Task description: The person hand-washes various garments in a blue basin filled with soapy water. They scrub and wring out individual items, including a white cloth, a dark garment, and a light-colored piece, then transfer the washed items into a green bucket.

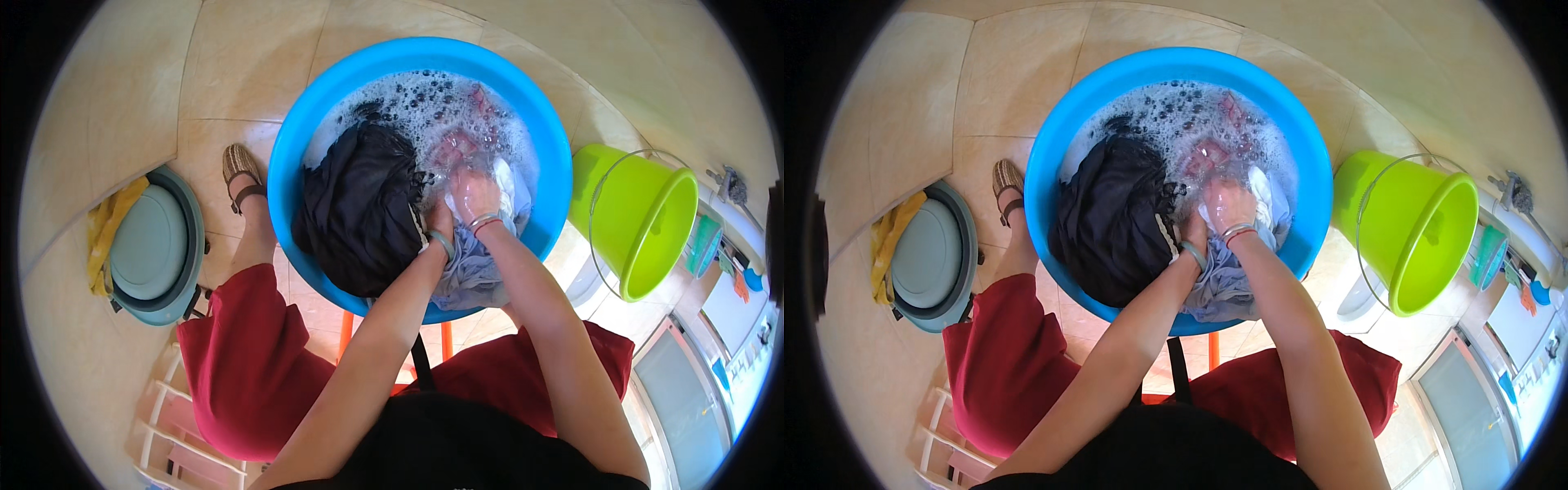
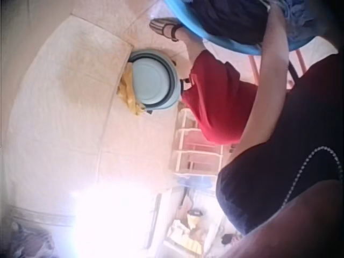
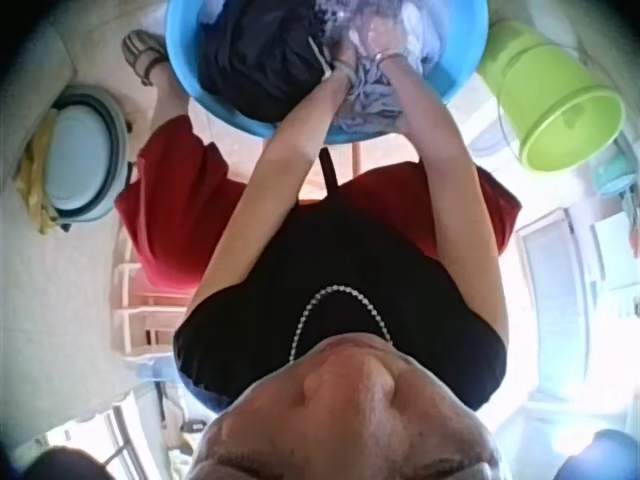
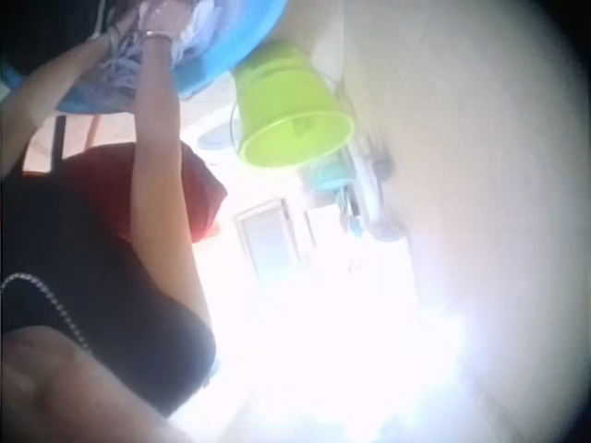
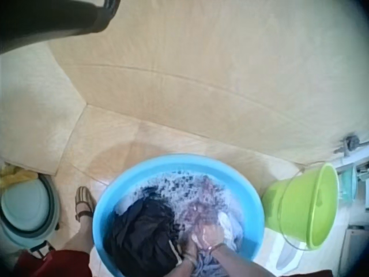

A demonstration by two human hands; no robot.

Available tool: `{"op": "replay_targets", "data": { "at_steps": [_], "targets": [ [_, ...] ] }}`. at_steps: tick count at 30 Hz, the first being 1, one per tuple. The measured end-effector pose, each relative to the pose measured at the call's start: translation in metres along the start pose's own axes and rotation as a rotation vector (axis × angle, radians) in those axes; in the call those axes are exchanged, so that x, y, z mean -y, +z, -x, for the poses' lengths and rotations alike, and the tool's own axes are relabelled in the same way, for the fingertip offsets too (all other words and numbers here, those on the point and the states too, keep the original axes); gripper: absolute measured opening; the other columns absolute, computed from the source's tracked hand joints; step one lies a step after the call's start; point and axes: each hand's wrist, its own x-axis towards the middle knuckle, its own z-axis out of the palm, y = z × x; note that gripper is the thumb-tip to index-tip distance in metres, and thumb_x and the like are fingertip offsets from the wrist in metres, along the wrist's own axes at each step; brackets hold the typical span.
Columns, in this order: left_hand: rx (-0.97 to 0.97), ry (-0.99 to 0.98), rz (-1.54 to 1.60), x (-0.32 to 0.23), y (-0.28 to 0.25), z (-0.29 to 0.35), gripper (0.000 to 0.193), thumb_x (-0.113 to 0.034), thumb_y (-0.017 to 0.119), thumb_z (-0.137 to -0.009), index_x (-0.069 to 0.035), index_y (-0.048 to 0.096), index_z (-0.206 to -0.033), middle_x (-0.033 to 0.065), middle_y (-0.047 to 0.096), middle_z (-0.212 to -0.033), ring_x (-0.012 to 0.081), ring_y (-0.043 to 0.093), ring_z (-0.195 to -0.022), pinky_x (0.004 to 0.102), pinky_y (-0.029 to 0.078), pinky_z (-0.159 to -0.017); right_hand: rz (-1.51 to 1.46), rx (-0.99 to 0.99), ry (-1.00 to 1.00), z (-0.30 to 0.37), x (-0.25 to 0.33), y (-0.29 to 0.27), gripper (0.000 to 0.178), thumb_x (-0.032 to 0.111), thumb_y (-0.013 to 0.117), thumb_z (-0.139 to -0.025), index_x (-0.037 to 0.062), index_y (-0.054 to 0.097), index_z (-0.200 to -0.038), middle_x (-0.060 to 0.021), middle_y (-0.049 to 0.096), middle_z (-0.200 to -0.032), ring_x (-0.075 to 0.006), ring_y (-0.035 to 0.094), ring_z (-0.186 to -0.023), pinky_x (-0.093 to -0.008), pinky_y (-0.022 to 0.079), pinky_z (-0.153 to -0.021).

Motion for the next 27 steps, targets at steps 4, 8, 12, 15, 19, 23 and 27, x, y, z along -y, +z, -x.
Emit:
{"op": "replay_targets", "data": {
  "at_steps": [4, 8, 12, 15, 19, 23, 27],
  "targets": [
    [0.138, -0.103, 0.056, -0.050, 0.001, 0.055, 0.066, -0.054, 0.044, -0.090, -0.001, 0.051, -0.128, 0.0110, 0.053, -0.129, 0.0216, 0.049, -0.116, 0.0340, 0.038, -0.096, 0.032, 0.098, 0.034, -0.044, -0.055, 0.049, 0.026, 0.027, 0.053, -0.084, 0.0078, 0.065, -0.097, -0.0192, 0.066, -0.090, -0.0343, 0.066, -0.079, -0.0446, 0.053, -0.071],
    [0.072, -0.164, -0.230, -0.018, 0.006, 0.030, 0.075, -0.060, 0.038, -0.089, 0.002, 0.046, -0.131, 0.0176, 0.047, -0.135, 0.0271, 0.043, -0.127, 0.0337, 0.035, -0.102, 0.101, 0.235, 0.069, -0.049, -0.048, 0.052, 0.033, 0.036, 0.057, -0.082, 0.0091, 0.068, -0.099, -0.0151, 0.066, -0.103, -0.0297, 0.065, -0.092, -0.0417, 0.052, -0.080],
    [0.177, -0.079, -0.193, 0.023, 0.011, -0.005, 0.059, -0.051, 0.041, -0.093, -0.004, 0.051, -0.126, 0.0115, 0.053, -0.125, 0.0203, 0.048, -0.117, 0.0313, 0.039, -0.096, 0.060, 0.033, -0.011, -0.019, -0.026, 0.011, 0.027, 0.032, 0.059, -0.085, 0.0065, 0.067, -0.088, -0.0134, 0.066, -0.089, -0.0295, 0.065, -0.081, -0.0412, 0.052, -0.071],
    [0.692, 0.313, 0.276, 0.085, 0.002, -0.073, 0.047, -0.045, 0.044, -0.095, -0.008, 0.055, -0.122, 0.0069, 0.057, -0.117, 0.0152, 0.051, -0.110, 0.0295, 0.042, -0.092, -0.290, -0.250, -0.087, 0.042, 0.007, -0.031, 0.024, 0.029, 0.060, -0.087, 0.0057, 0.064, -0.081, -0.0125, 0.063, -0.078, -0.0259, 0.062, -0.070, -0.0390, 0.049, -0.063],
    [0.310, -0.119, 0.240, -0.069, -0.005, 0.088, 0.048, -0.044, 0.057, -0.090, -0.007, 0.051, -0.119, 0.0082, 0.060, -0.105, 0.0169, 0.055, -0.095, 0.0316, 0.044, -0.085, -0.974, -0.287, 0.267, 0.066, -0.051, -0.058, 0.033, 0.034, 0.056, -0.093, 0.0074, 0.063, -0.075, -0.0040, 0.061, -0.068, -0.0121, 0.054, -0.067, -0.0300, 0.043, -0.063],
    [0.428, 0.166, 0.195, -0.149, -0.050, 0.151, 0.052, -0.037, 0.063, -0.088, -0.006, 0.044, -0.125, 0.0049, 0.061, -0.096, 0.0119, 0.059, -0.075, 0.0252, 0.048, -0.056, -1.473, -0.413, 0.424, 0.053, -0.054, -0.105, 0.036, 0.033, 0.055, -0.094, 0.0013, 0.065, -0.081, 0.0003, 0.062, -0.080, -0.0087, 0.054, -0.081, -0.0242, 0.043, -0.074],
    [0.366, 0.514, 0.230, -0.192, -0.071, 0.152, 0.053, -0.013, 0.066, -0.085, -0.007, 0.041, -0.132, 0.0061, 0.060, -0.106, 0.0106, 0.062, -0.078, 0.0235, 0.051, -0.048, -1.419, -0.525, 0.249, 0.023, -0.021, -0.114, 0.035, 0.034, 0.059, -0.091, 0.0010, 0.066, -0.103, -0.0043, 0.063, -0.086, -0.0130, 0.057, -0.090, -0.0258, 0.044, -0.084]
  ]
}}
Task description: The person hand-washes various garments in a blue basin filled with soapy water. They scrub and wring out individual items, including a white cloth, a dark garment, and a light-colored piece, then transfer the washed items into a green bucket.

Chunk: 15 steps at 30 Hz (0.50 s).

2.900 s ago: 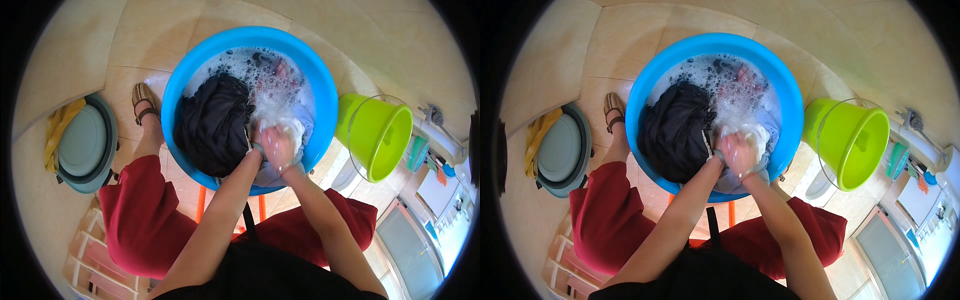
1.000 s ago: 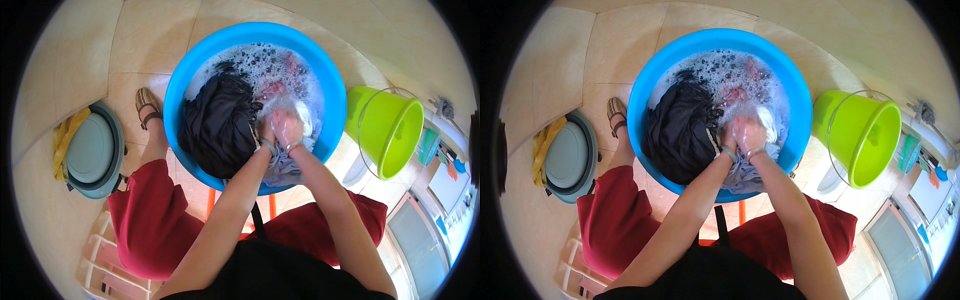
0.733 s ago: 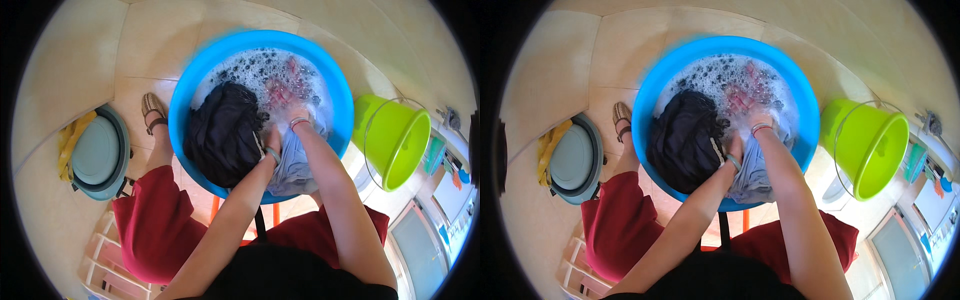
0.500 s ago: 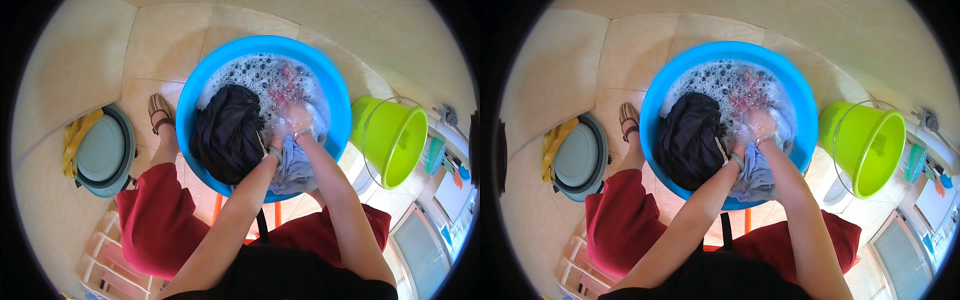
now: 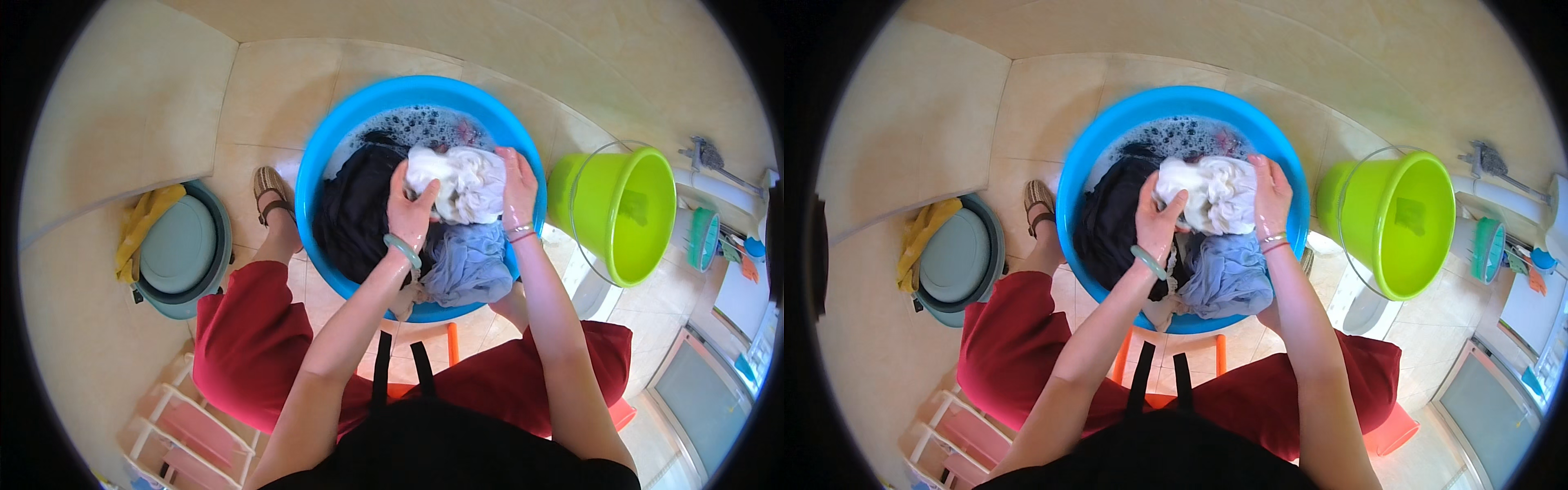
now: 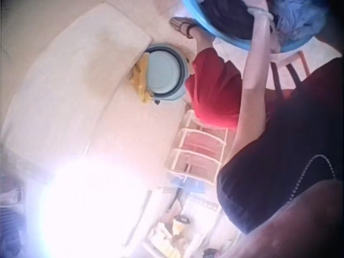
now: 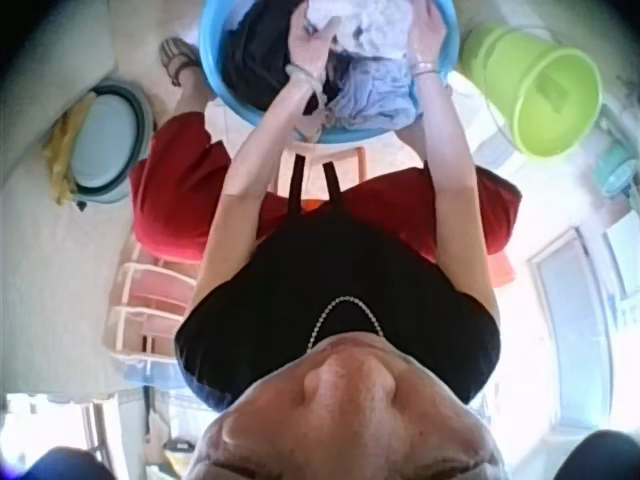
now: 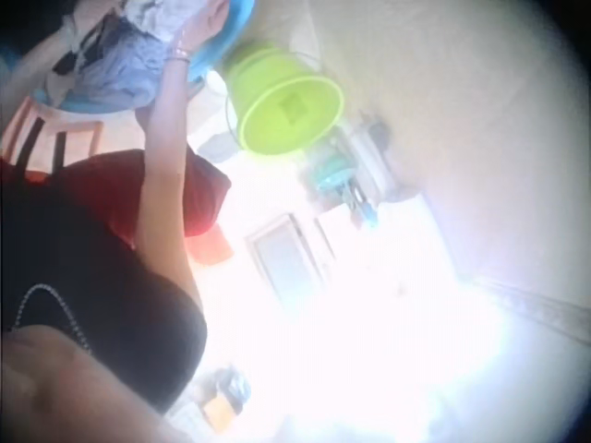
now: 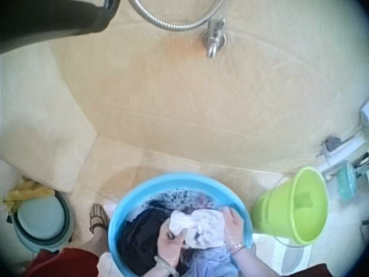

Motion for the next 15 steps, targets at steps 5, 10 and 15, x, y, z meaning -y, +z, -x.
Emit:
{"op": "replay_targets", "data": {
  "at_steps": [5, 10, 15],
  "targets": [
    [0.020, 0.224, -0.700, 0.024, -0.041, -0.079, 0.051, -0.005, 0.066, -0.080, -0.015, 0.051, -0.127, 0.0108, 0.058, -0.114, 0.0194, 0.064, -0.086, 0.0296, 0.055, -0.055, 0.818, 0.094, -0.333, -0.001, -0.042, 0.071, 0.057, 0.042, 0.065, -0.082, 0.0131, 0.050, -0.128, -0.0179, 0.053, -0.118, -0.0334, 0.055, -0.104, -0.0402, 0.046, -0.088],
    [0.087, 0.051, -1.126, 0.032, -0.038, -0.116, 0.051, -0.015, 0.064, -0.082, -0.020, 0.050, -0.130, 0.0206, 0.062, -0.105, 0.0376, 0.062, -0.090, 0.0411, 0.049, -0.084, 1.161, 0.191, 0.118, -0.014, -0.067, 0.100, 0.080, 0.045, 0.062, -0.081, 0.0212, 0.020, -0.145, -0.0227, 0.047, -0.125, -0.0410, 0.053, -0.109, -0.0477, 0.048, -0.083],
    [0.167, -0.192, -1.112, 0.077, -0.041, -0.170, 0.041, -0.015, 0.056, -0.087, -0.009, 0.051, -0.127, 0.0170, 0.067, -0.096, 0.0313, 0.065, -0.088, 0.0414, 0.050, -0.075, 1.126, 0.318, 0.247, -0.048, -0.133, 0.081, 0.060, 0.039, 0.060, -0.083, 0.0118, 0.040, -0.131, -0.0192, 0.055, -0.116, -0.0369, 0.057, -0.101, -0.0468, 0.046, -0.083]
  ]
}}
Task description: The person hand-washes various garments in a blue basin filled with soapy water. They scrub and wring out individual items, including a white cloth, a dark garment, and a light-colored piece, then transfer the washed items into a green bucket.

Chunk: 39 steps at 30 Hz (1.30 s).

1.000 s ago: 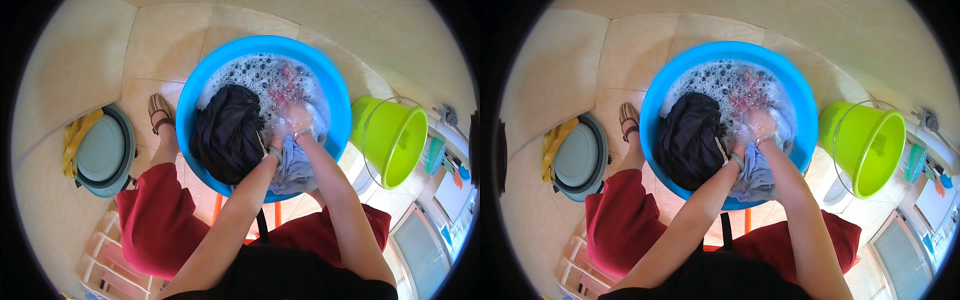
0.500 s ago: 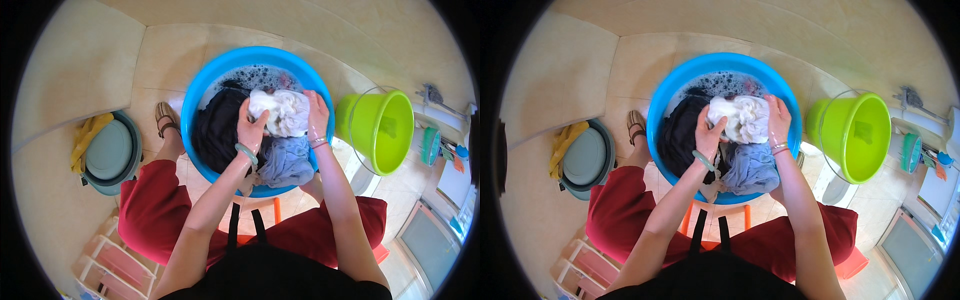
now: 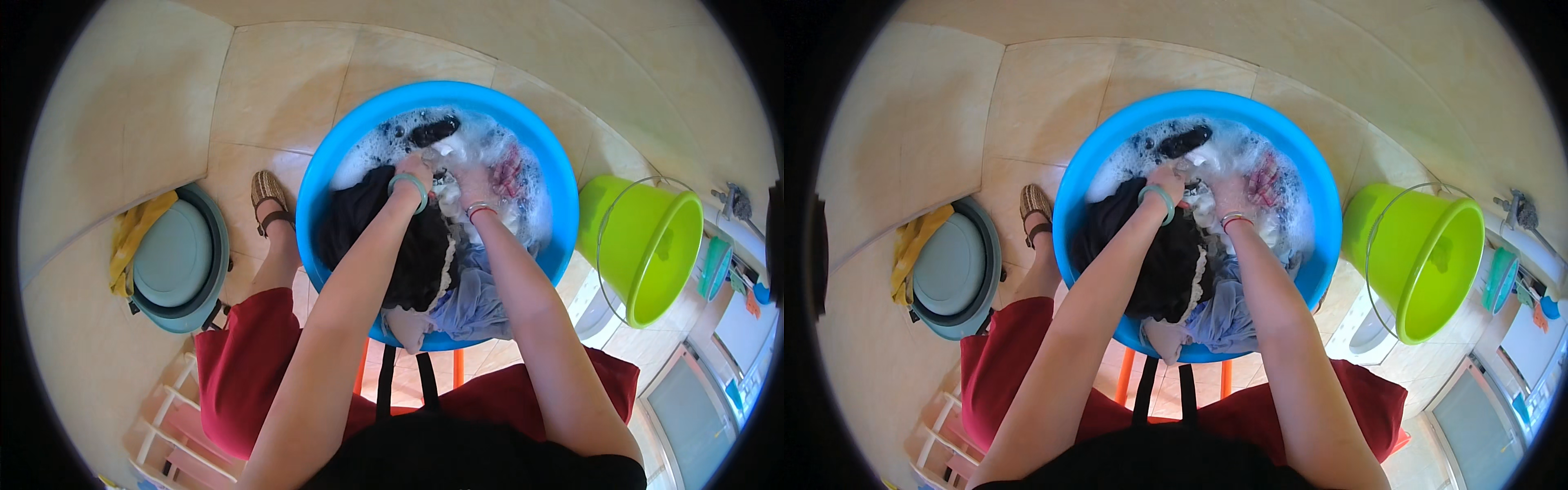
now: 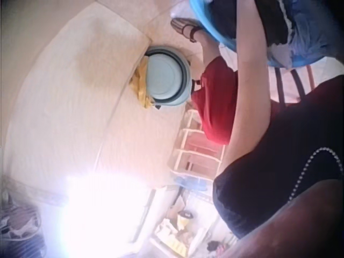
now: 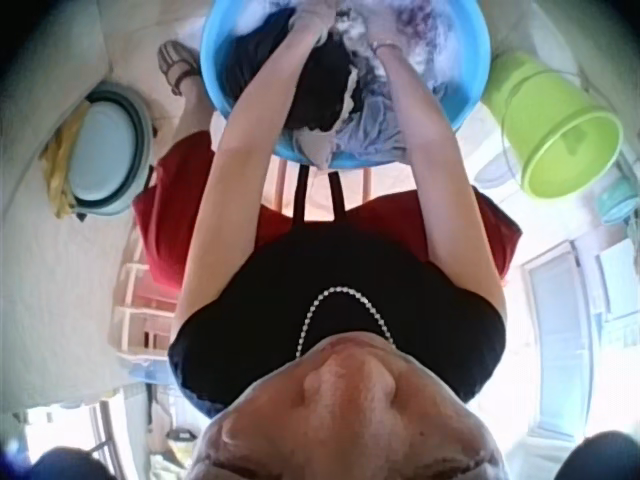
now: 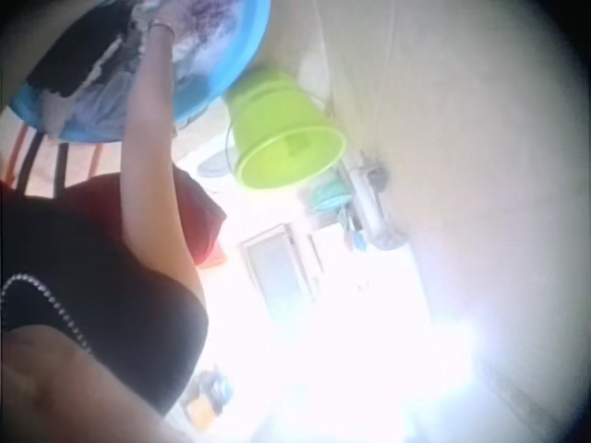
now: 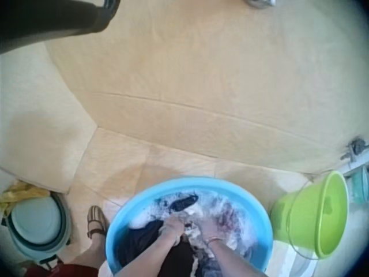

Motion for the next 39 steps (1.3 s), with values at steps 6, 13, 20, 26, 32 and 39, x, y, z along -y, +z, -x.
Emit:
{"op": "replay_targets", "data": {
  "at_steps": [6, 13, 20, 26, 32, 39],
  "targets": [
    [0.257, -0.111, 0.652, 0.000, -0.014, 0.011, 0.071, -0.054, 0.058, -0.083, -0.008, 0.041, -0.135, 0.0160, 0.047, -0.135, 0.0301, 0.050, -0.118, 0.0385, 0.041, -0.096, -0.579, -0.302, -0.240, 0.018, -0.012, -0.017, 0.036, 0.027, 0.070, -0.079, 0.0002, 0.064, -0.102, -0.0156, 0.064, -0.100, -0.0282, 0.060, -0.091, -0.0386, 0.046, -0.080],
    [0.572, 0.080, 1.643, 0.008, -0.006, 0.070, 0.053, -0.027, 0.059, -0.090, -0.012, 0.036, -0.136, 0.0089, 0.053, -0.121, 0.0221, 0.054, -0.111, 0.0368, 0.047, -0.091, -0.683, 0.137, -0.608, 0.194, 0.052, -0.077, 0.023, 0.008, 0.070, -0.076, 0.0036, 0.056, -0.095, -0.0101, 0.056, -0.087, -0.0190, 0.059, -0.085, -0.0285, 0.046, -0.076],
    [0.452, -0.030, 1.793, 0.013, 0.015, 0.131, 0.037, -0.025, 0.055, -0.090, -0.005, 0.054, -0.122, 0.0110, 0.063, -0.106, 0.0263, 0.063, -0.097, 0.0369, 0.050, -0.086, -0.435, -0.131, -0.573, 0.246, 0.039, -0.093, 0.034, 0.004, 0.059, -0.084, 0.0084, 0.057, -0.117, -0.0125, 0.057, -0.101, -0.0220, 0.061, -0.091, -0.0301, 0.048, -0.077],
    [0.308, 0.229, 1.684, 0.063, 0.091, 0.146, 0.031, -0.031, 0.048, -0.094, -0.006, 0.058, -0.109, 0.0083, 0.063, -0.102, 0.0213, 0.061, -0.092, 0.0346, 0.051, -0.080, -0.151, -0.241, -0.696, 0.226, 0.029, -0.028, 0.002, 0.010, 0.065, -0.080, 0.0096, 0.063, -0.079, -0.0138, 0.057, -0.087, -0.0340, 0.061, -0.066, -0.0410, 0.049, -0.055],
    [0.012, 0.066, 1.198, 0.076, 0.109, 0.125, 0.030, -0.030, 0.050, -0.091, -0.005, 0.059, -0.105, 0.0094, 0.064, -0.101, 0.0175, 0.060, -0.092, 0.0360, 0.048, -0.078, 0.130, -0.303, -0.510, 0.136, 0.043, 0.000, 0.020, 0.026, 0.057, -0.085, 0.0088, 0.063, -0.076, -0.0144, 0.063, -0.079, -0.0355, 0.063, -0.065, -0.0447, 0.051, -0.055],
    [0.026, -0.298, 1.443, 0.066, 0.117, 0.091, 0.041, -0.040, 0.041, -0.093, -0.006, 0.059, -0.106, 0.0068, 0.063, -0.097, 0.0206, 0.060, -0.094, 0.0326, 0.048, -0.083, 0.296, -0.294, -0.432, 0.095, 0.048, -0.009, 0.027, 0.032, 0.050, -0.089, 0.0087, 0.059, -0.079, -0.0151, 0.060, -0.084, -0.0375, 0.062, -0.066, -0.0468, 0.050, -0.058]
  ]
}}
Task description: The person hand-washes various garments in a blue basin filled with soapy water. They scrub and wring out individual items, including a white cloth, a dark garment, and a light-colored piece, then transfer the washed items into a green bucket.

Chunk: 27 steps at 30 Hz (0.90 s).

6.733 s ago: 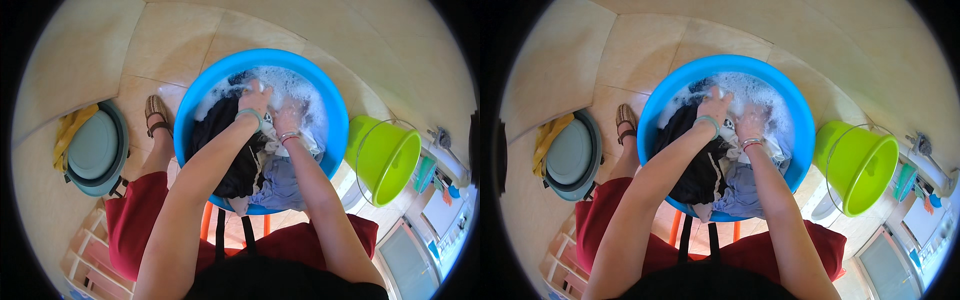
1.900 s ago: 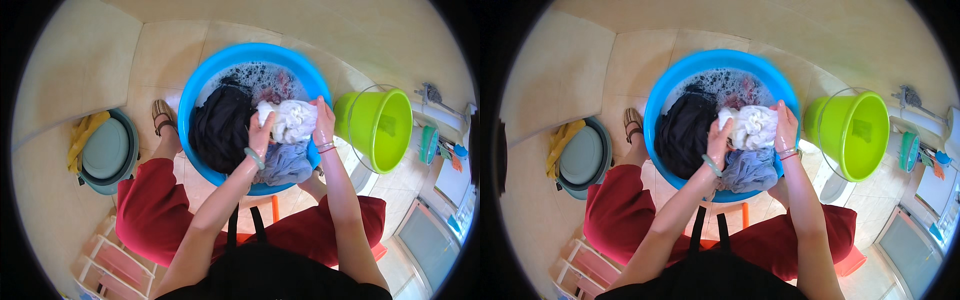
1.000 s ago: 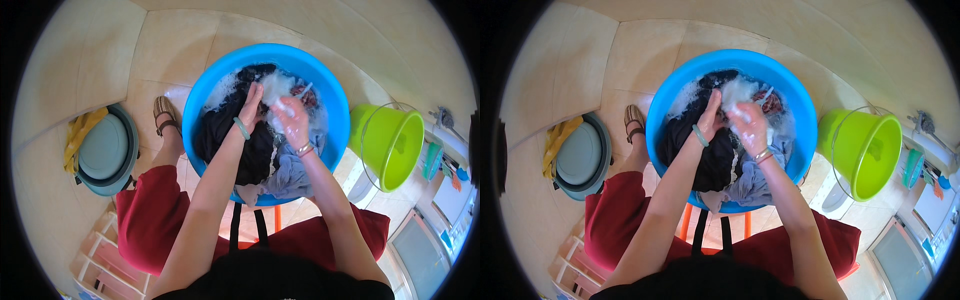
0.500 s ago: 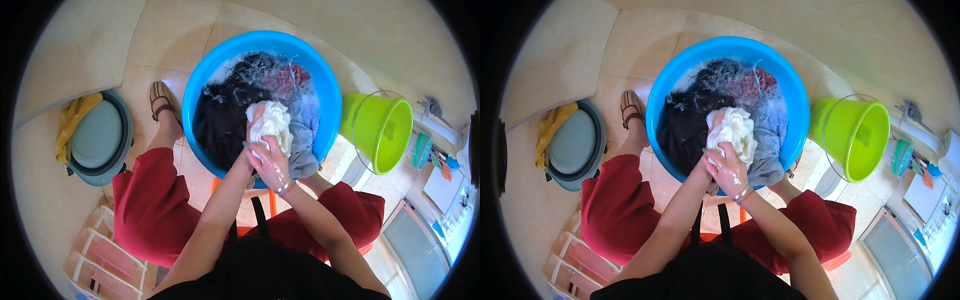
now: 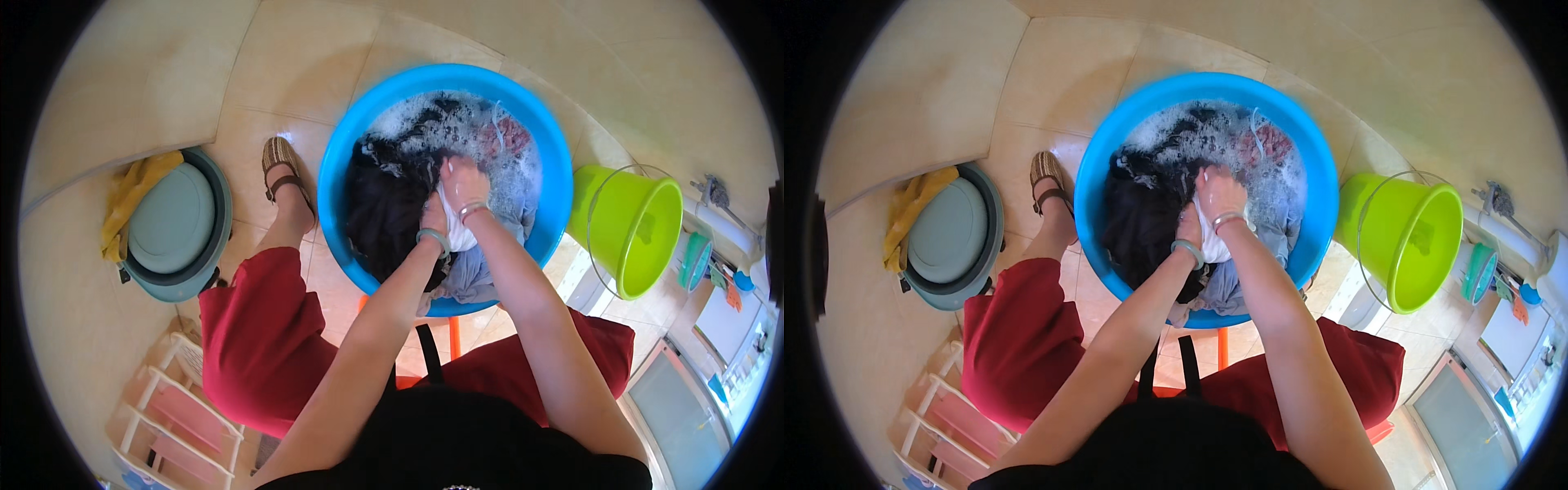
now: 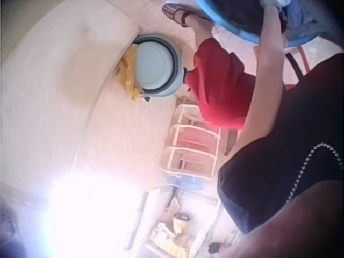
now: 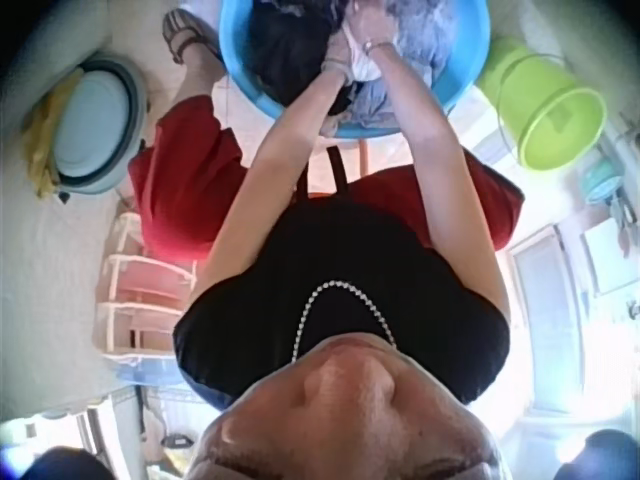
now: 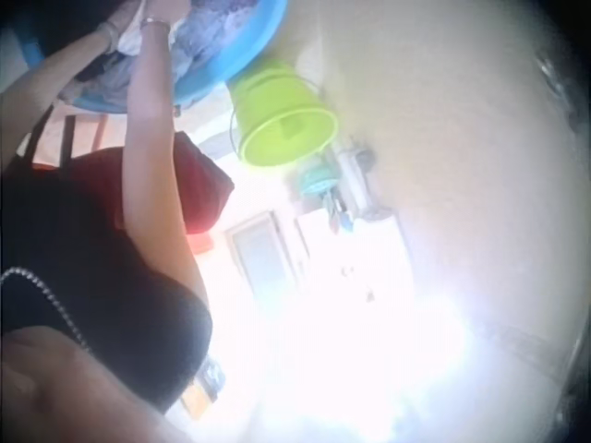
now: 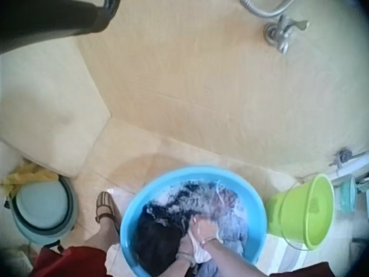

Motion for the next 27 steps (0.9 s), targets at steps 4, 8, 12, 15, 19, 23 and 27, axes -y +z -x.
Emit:
{"op": "replay_targets", "data": {
  "at_steps": [4, 8, 12, 15, 19, 23, 27],
  "targets": [
    [0.376, -0.037, 0.378, 0.005, -0.013, 0.004, 0.036, -0.036, 0.040, -0.096, -0.010, 0.049, -0.119, 0.0088, 0.060, -0.107, 0.0220, 0.059, -0.098, 0.0335, 0.047, -0.088, -0.057, -0.073, -0.233, 0.077, 0.018, -0.040, 0.017, 0.024, 0.057, -0.086, 0.0087, 0.054, -0.080, -0.0121, 0.053, -0.083, -0.0321, 0.061, -0.065, -0.0421, 0.050, -0.055],
    [0.578, -0.286, 0.522, -0.025, 0.008, 0.037, 0.027, -0.035, 0.040, -0.097, -0.016, 0.058, -0.100, 0.0092, 0.061, -0.104, 0.0220, 0.059, -0.095, 0.0350, 0.047, -0.088, -0.330, -0.037, -0.085, 0.135, 0.020, -0.049, 0.012, 0.018, 0.059, -0.084, 0.0074, 0.056, -0.080, -0.0138, 0.054, -0.083, -0.0345, 0.059, -0.064, -0.0437, 0.048, -0.055],
    [0.270, 0.316, -0.728, -0.031, 0.002, 0.034, 0.038, -0.042, 0.042, -0.095, -0.010, 0.058, -0.109, 0.0083, 0.062, -0.103, 0.0224, 0.059, -0.096, 0.0360, 0.047, -0.084, -0.171, -0.121, -0.064, 0.072, 0.006, 0.000, 0.019, 0.025, 0.054, -0.088, 0.0079, 0.059, -0.082, -0.0166, 0.061, -0.084, -0.0353, 0.061, -0.061, -0.0455, 0.049, -0.052],
    [-0.163, -0.178, -0.058, -0.036, 0.024, 0.041, 0.058, -0.051, 0.044, -0.091, 0.000, 0.057, -0.115, 0.0094, 0.062, -0.109, 0.0201, 0.059, -0.098, 0.0345, 0.046, -0.085, -0.024, -0.074, 0.089, 0.015, -0.007, 0.015, 0.026, 0.029, 0.050, -0.089, 0.0075, 0.060, -0.079, -0.0170, 0.062, -0.082, -0.0371, 0.064, -0.065, -0.0469, 0.052, -0.054],
    [-0.211, -0.093, -0.265, -0.039, 0.028, 0.044, 0.066, -0.052, 0.037, -0.092, 0.003, 0.053, -0.125, 0.0119, 0.058, -0.122, 0.0209, 0.053, -0.109, 0.0322, 0.039, -0.095, 0.120, 0.126, 0.053, -0.032, -0.018, 0.029, 0.023, 0.024, 0.048, -0.088, 0.0084, 0.063, -0.080, -0.0172, 0.064, -0.082, -0.0369, 0.066, -0.070, -0.0472, 0.053, -0.061],
    [-0.160, -0.022, -0.208, -0.017, 0.025, 0.019, 0.065, -0.053, 0.039, -0.092, 0.002, 0.056, -0.121, 0.0116, 0.060, -0.119, 0.0210, 0.055, -0.106, 0.0324, 0.041, -0.092, 0.058, 0.132, 0.068, -0.034, -0.027, 0.024, 0.018, 0.021, 0.047, -0.087, 0.0090, 0.061, -0.085, -0.0174, 0.062, -0.090, -0.0369, 0.065, -0.076, -0.0474, 0.053, -0.064],
    [0.278, -0.114, 0.358, 0.006, -0.005, -0.002, 0.053, -0.046, 0.036, -0.095, -0.003, 0.057, -0.118, 0.0111, 0.061, -0.114, 0.0231, 0.059, -0.098, 0.0336, 0.043, -0.091, -0.015, -0.063, -0.262, 0.051, 0.007, -0.017, 0.014, 0.024, 0.056, -0.085, 0.0093, 0.056, -0.082, -0.0112, 0.051, -0.090, -0.0311, 0.060, -0.075, -0.0460, 0.049, -0.056]
  ]
}}
